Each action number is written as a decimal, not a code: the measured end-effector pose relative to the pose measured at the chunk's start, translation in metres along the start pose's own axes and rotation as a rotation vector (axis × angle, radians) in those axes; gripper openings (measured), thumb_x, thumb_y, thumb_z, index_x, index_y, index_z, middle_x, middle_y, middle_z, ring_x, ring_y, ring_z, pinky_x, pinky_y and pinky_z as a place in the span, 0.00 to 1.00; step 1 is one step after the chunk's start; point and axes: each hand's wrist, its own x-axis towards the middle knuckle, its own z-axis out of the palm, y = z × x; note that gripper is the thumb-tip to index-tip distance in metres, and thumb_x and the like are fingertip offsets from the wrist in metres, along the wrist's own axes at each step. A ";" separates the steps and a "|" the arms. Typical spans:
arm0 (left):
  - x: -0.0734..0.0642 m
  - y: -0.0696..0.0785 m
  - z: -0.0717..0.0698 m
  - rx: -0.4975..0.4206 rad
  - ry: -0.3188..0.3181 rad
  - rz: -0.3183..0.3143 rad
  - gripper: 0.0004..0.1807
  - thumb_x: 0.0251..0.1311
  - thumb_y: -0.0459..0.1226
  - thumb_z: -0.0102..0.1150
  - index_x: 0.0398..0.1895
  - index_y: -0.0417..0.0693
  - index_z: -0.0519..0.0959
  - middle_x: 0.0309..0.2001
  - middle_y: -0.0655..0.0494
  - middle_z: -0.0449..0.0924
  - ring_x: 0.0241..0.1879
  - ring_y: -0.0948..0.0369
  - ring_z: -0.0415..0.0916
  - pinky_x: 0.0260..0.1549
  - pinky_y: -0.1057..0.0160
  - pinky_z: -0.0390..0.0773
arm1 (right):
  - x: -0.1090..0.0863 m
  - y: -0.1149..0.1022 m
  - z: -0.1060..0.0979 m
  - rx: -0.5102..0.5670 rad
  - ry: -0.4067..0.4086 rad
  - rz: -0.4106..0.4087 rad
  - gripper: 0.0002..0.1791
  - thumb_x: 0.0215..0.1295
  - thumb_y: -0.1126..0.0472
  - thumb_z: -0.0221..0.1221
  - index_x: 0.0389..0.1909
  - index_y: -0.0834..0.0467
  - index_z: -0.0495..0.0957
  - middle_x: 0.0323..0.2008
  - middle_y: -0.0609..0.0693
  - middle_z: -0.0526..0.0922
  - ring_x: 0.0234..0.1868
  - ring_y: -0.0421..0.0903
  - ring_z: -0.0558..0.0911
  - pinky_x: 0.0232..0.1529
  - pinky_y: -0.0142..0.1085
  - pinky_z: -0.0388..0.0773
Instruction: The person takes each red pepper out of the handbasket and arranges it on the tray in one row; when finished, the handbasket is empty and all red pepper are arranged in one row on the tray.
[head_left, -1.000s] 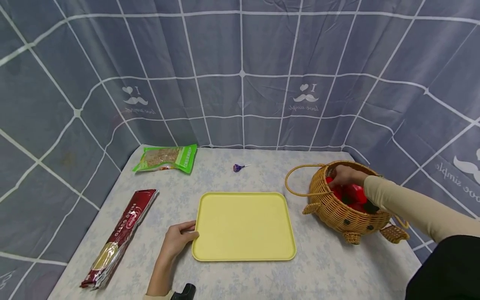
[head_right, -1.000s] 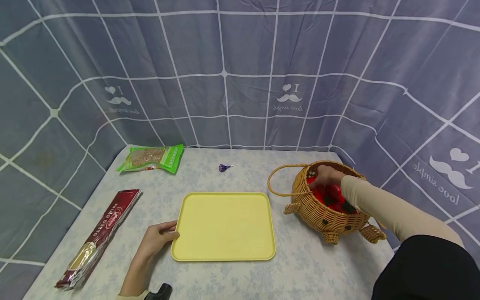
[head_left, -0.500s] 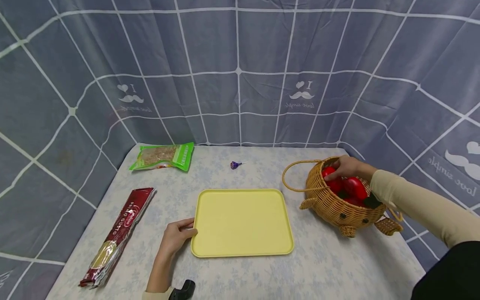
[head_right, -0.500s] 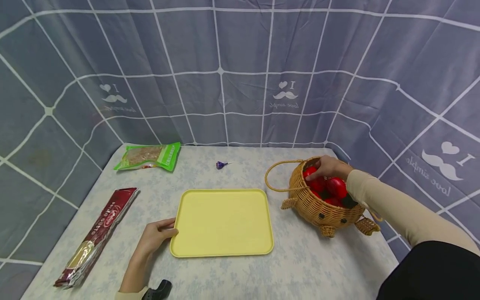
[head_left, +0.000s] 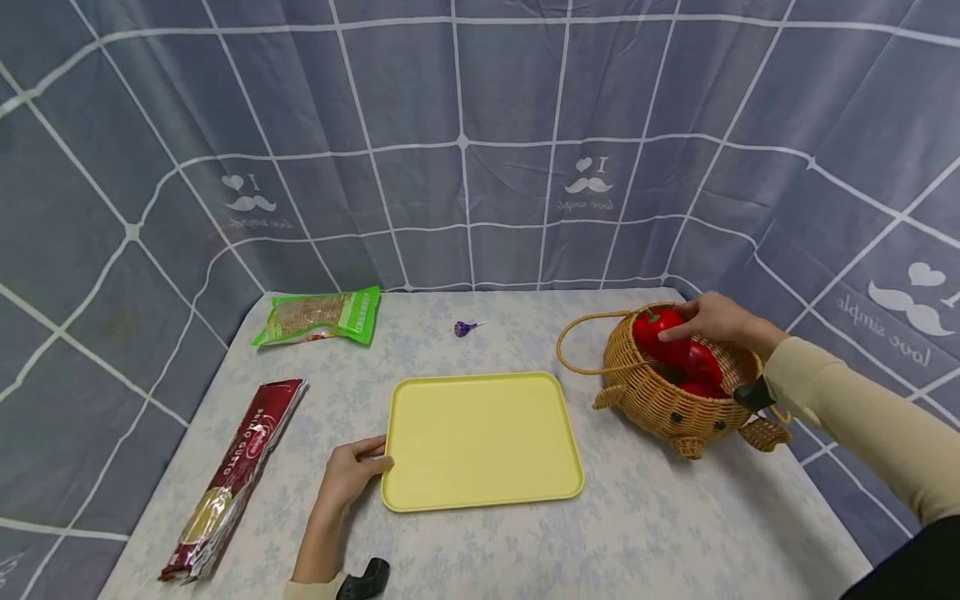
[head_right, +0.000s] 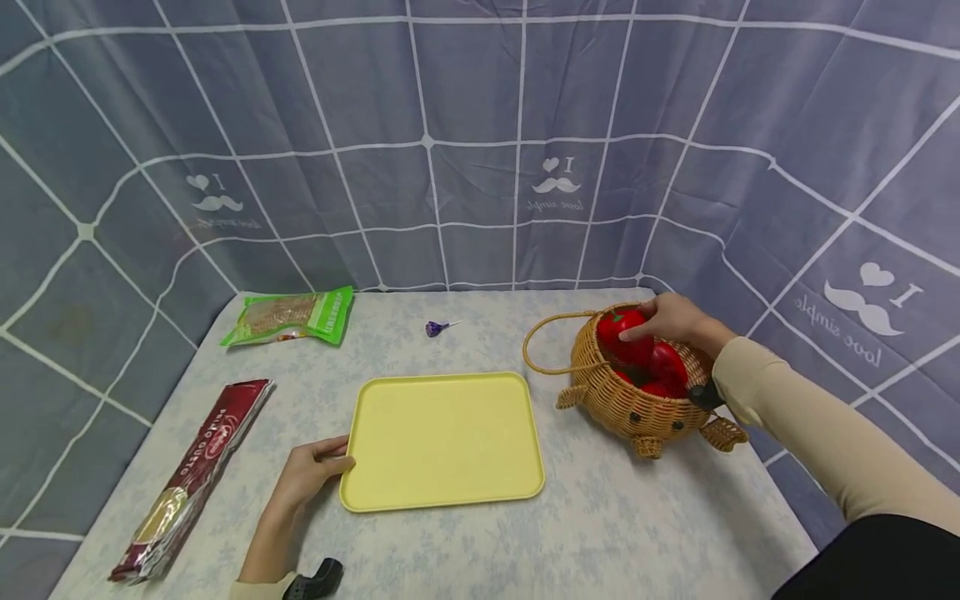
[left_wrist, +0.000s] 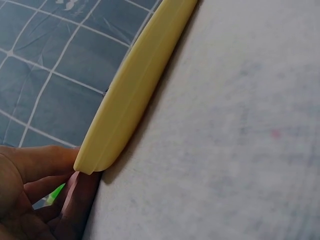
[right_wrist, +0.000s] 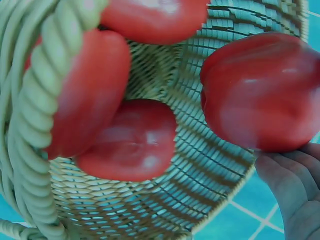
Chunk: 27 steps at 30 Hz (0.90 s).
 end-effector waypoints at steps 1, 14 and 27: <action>0.000 0.000 0.000 0.002 0.003 0.000 0.25 0.55 0.30 0.65 0.57 0.32 0.77 0.48 0.37 0.83 0.40 0.61 0.81 0.33 0.70 0.79 | -0.002 -0.001 -0.001 0.023 0.002 0.004 0.47 0.54 0.40 0.68 0.62 0.73 0.70 0.53 0.68 0.80 0.39 0.49 0.79 0.39 0.38 0.78; 0.002 -0.002 0.000 0.015 0.010 -0.006 0.24 0.55 0.31 0.65 0.57 0.34 0.78 0.48 0.38 0.83 0.41 0.61 0.81 0.34 0.71 0.78 | -0.014 -0.019 -0.015 0.172 0.069 0.035 0.48 0.56 0.36 0.65 0.67 0.67 0.67 0.60 0.67 0.76 0.52 0.54 0.79 0.47 0.42 0.80; -0.001 -0.001 0.003 -0.008 0.022 -0.009 0.24 0.55 0.30 0.65 0.57 0.33 0.78 0.49 0.38 0.83 0.39 0.64 0.79 0.33 0.73 0.77 | 0.001 -0.084 0.015 0.308 0.040 -0.086 0.44 0.57 0.43 0.67 0.68 0.63 0.67 0.60 0.63 0.78 0.61 0.57 0.74 0.61 0.52 0.71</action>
